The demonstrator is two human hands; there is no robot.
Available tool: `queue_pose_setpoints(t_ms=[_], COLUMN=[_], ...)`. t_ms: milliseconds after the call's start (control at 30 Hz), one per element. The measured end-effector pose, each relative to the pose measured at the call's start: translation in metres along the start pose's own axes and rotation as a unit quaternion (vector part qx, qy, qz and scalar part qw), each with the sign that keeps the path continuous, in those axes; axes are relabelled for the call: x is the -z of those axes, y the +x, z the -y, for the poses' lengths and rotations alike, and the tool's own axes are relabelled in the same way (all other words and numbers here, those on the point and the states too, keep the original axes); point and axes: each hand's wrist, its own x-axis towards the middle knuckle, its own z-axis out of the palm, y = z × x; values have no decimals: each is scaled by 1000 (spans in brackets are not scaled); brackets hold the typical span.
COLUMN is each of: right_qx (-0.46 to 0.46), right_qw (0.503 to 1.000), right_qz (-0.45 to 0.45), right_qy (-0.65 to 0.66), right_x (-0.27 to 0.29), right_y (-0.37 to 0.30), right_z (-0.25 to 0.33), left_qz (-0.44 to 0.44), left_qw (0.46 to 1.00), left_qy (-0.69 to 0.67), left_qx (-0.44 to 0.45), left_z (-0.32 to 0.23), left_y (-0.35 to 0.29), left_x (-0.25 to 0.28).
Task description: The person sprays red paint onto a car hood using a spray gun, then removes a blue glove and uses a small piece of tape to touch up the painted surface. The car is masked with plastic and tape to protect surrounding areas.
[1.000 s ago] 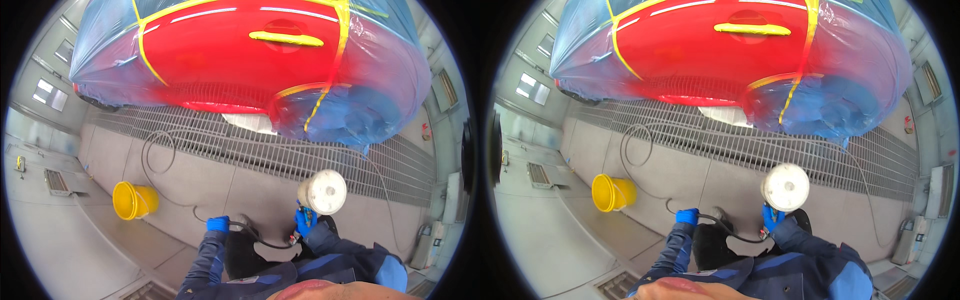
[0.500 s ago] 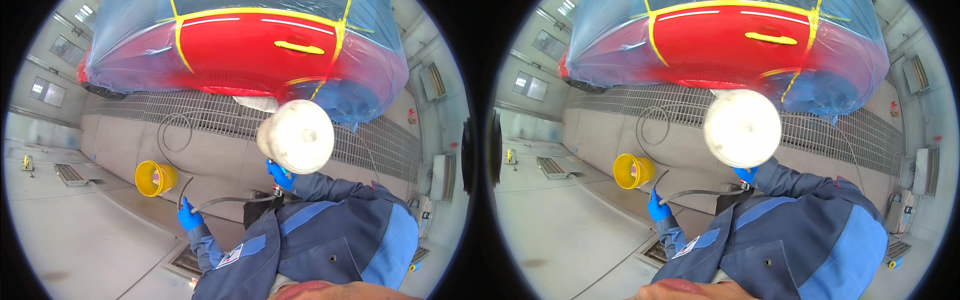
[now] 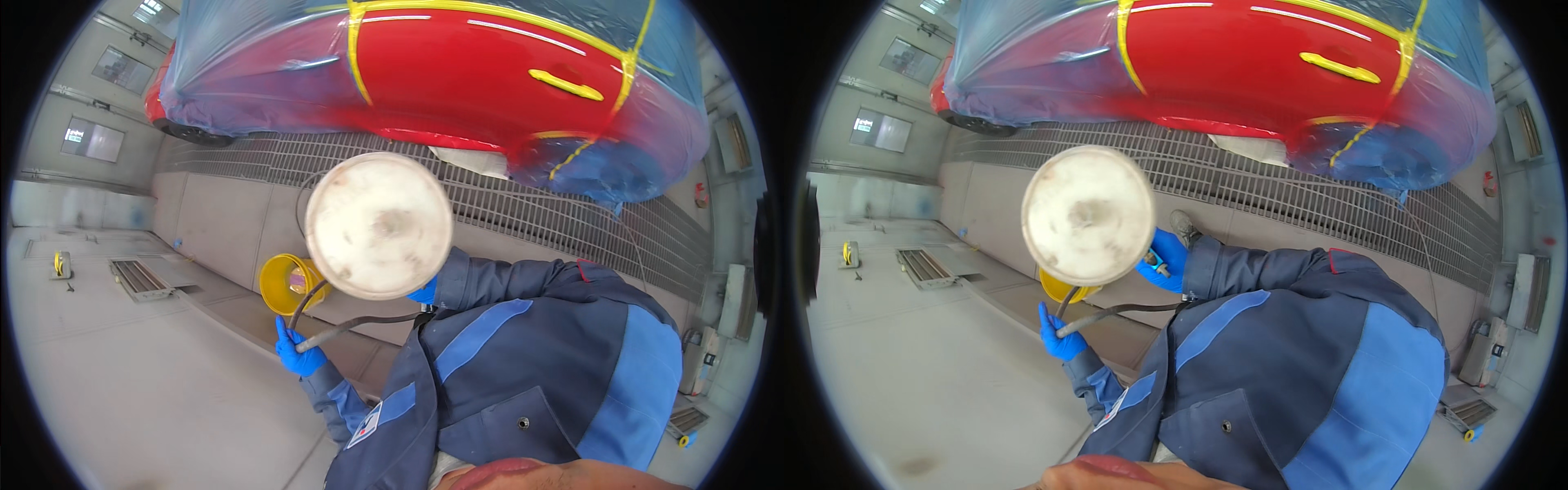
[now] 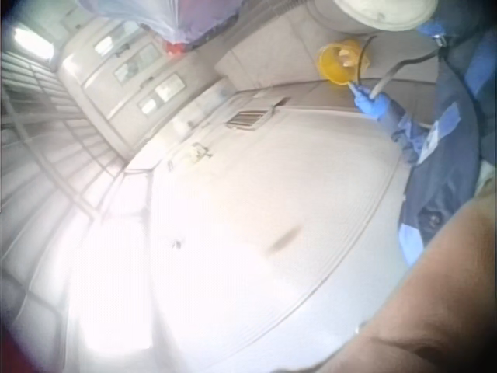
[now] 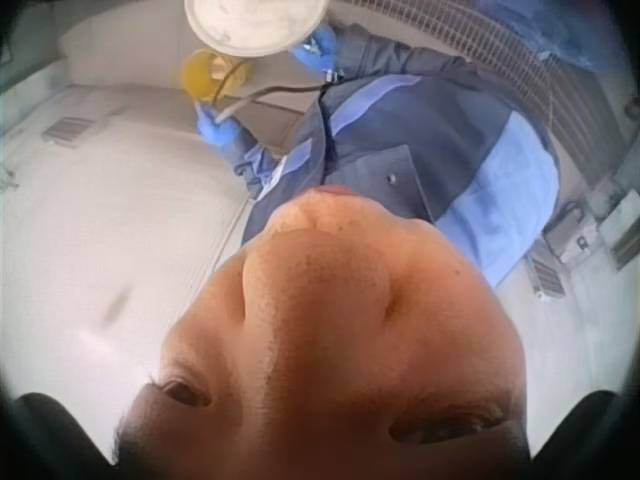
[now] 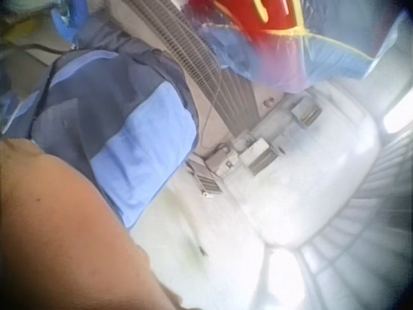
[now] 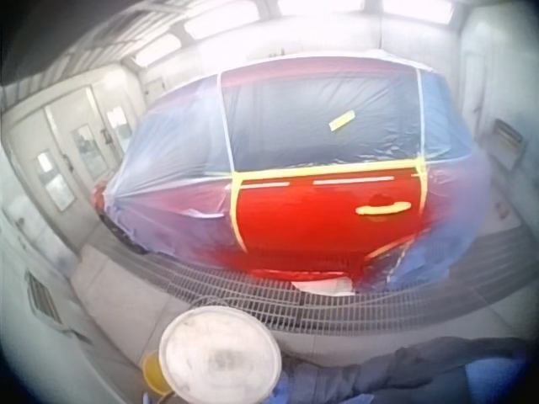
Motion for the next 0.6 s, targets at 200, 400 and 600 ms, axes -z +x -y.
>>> queue_pose_setpoints(t_ms=[200,400,600], right_qx=[193,-91,-7], right_qw=[972,984,933], right_qz=[76,138,158], right_qy=[-111,71,-322], right_x=[-67,-128,-185], right_y=[157,290,401], right_z=[14,31,33], left_qz=[19,14,-29], left_qw=[987,988,999], left_qy=[-151,133,-25], left_qx=[49,-81,0], left_z=[11,31,66], left_y=[132,254,344], left_x=[-18,-9,-4])
